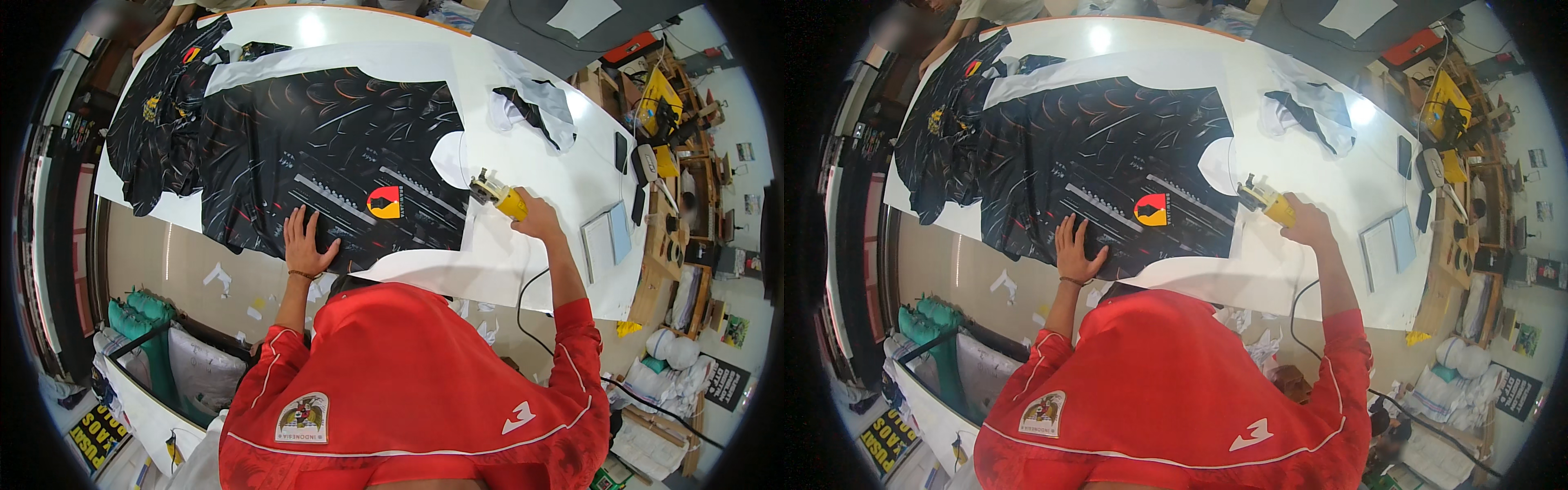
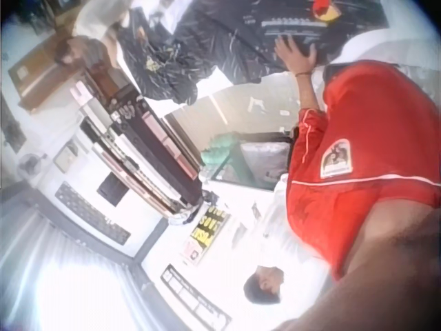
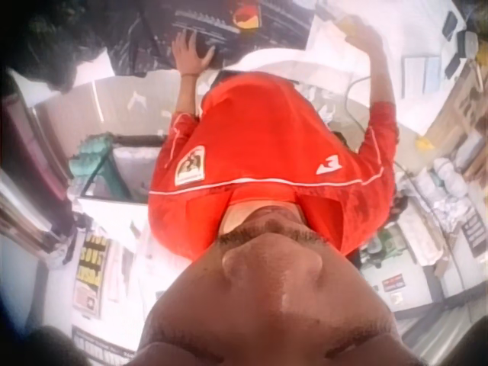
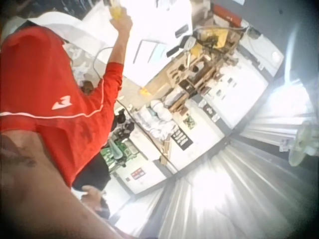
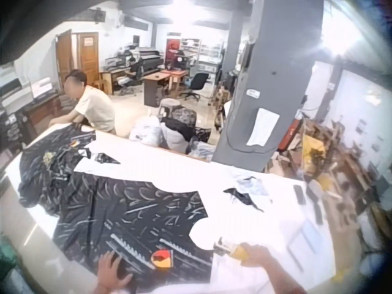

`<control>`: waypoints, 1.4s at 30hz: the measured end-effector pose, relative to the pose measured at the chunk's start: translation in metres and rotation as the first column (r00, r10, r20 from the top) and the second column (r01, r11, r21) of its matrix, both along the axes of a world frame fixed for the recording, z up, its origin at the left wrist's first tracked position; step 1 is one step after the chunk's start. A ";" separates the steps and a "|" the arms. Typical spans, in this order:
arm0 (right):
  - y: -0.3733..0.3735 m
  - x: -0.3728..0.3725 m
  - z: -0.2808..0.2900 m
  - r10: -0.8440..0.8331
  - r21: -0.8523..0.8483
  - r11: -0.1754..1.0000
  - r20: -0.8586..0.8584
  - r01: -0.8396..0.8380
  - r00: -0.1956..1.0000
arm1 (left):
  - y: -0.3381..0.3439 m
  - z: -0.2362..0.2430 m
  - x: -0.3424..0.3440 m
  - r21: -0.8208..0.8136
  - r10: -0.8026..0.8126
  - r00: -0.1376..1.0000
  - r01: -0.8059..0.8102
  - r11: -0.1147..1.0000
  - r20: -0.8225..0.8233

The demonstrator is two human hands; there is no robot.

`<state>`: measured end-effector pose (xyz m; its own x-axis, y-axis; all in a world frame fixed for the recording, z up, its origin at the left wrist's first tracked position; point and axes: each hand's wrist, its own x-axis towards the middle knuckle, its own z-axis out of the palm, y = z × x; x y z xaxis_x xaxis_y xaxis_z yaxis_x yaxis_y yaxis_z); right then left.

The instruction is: The person uses a yellow electric fabric cutter to cut patterned black fabric laid on a white table. They guide the cutter along the fabric edges, repositioning pieces as needed, and remove cut sections while continuing the cutting process.

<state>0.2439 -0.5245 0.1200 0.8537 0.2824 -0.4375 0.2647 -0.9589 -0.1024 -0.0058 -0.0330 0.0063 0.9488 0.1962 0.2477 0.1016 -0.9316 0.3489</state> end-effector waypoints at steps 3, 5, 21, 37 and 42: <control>-0.004 0.014 0.000 0.082 -0.006 0.997 0.000 -0.082 0.997 | 0.000 0.000 0.001 0.004 -0.003 1.000 0.003 1.000 -0.012; -0.001 0.024 0.003 0.110 -0.025 0.994 -0.044 -0.111 0.993 | 0.000 0.000 0.001 0.013 0.007 1.000 -0.007 1.000 -0.020; 0.015 0.045 0.012 0.218 -0.047 0.974 -0.073 -0.221 0.973 | -0.001 0.003 0.002 0.015 0.008 0.999 -0.007 1.000 -0.032; 0.036 0.037 0.011 0.203 -0.034 0.978 -0.064 -0.205 0.977 | 0.000 0.003 0.001 0.001 0.018 0.999 -0.018 1.000 -0.027; 0.045 0.030 0.007 0.174 -0.028 0.984 -0.046 -0.176 0.984 | 0.000 0.003 0.001 -0.005 0.022 0.999 -0.022 1.000 -0.032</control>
<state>0.2740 -0.4797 0.1273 0.7725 0.4110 -0.4841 0.4247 -0.9011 -0.0873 -0.0048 -0.0332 0.0096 0.9515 0.2185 0.2164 0.1334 -0.9273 0.3498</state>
